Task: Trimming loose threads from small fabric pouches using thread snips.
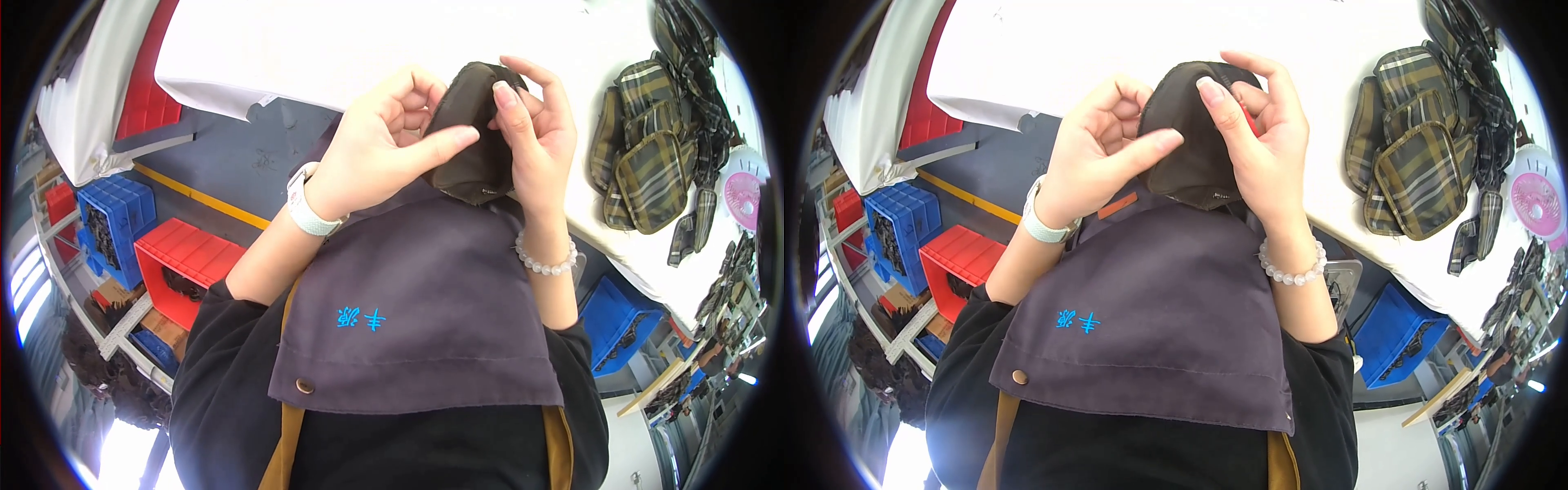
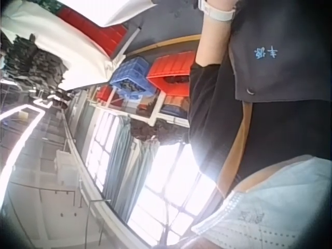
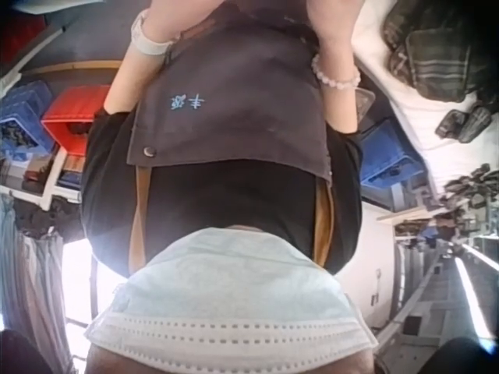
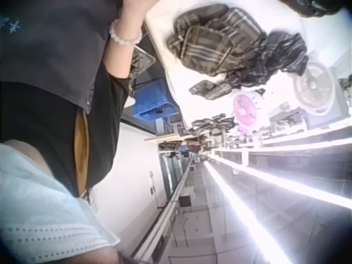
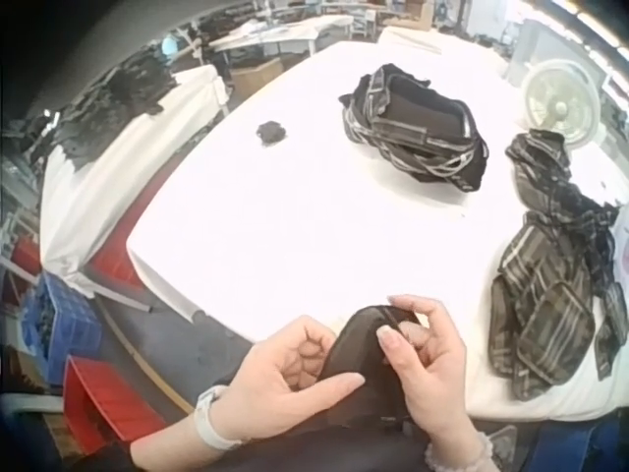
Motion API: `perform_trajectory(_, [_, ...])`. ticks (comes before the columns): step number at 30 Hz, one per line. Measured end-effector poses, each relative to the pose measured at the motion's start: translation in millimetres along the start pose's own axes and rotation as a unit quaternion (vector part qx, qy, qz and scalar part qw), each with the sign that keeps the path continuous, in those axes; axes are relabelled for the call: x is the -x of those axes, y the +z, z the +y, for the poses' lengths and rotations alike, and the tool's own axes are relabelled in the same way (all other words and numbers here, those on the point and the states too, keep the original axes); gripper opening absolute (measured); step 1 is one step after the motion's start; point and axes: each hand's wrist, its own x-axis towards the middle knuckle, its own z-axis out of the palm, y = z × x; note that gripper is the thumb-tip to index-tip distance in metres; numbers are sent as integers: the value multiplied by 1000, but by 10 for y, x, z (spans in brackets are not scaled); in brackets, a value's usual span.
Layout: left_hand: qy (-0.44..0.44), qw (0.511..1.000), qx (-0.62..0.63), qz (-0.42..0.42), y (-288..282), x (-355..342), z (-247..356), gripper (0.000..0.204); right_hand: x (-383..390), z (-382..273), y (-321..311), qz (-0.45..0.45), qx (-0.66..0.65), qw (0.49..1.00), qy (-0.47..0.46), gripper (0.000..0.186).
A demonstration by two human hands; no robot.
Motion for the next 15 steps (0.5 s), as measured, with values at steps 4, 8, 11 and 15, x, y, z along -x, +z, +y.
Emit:
perform_trajectory(4, [-125,990,68,18,-113,-16,92,17,35,14,-28,-60,64,996,21,25])
perform_trajectory(8, [-121,992,24,33,-166,-52,7,21,65,40,-29,-69,91,994,3,24])
perform_trajectory(11, [-84,996,-17,13,-229,-59,-32,19,73,61,-46,-72,101,992,-6,24])
perform_trajectory(15, [-24,974,-204,90,-250,-86,-126,19,91,60,-34,-95,112,989,-15,24])
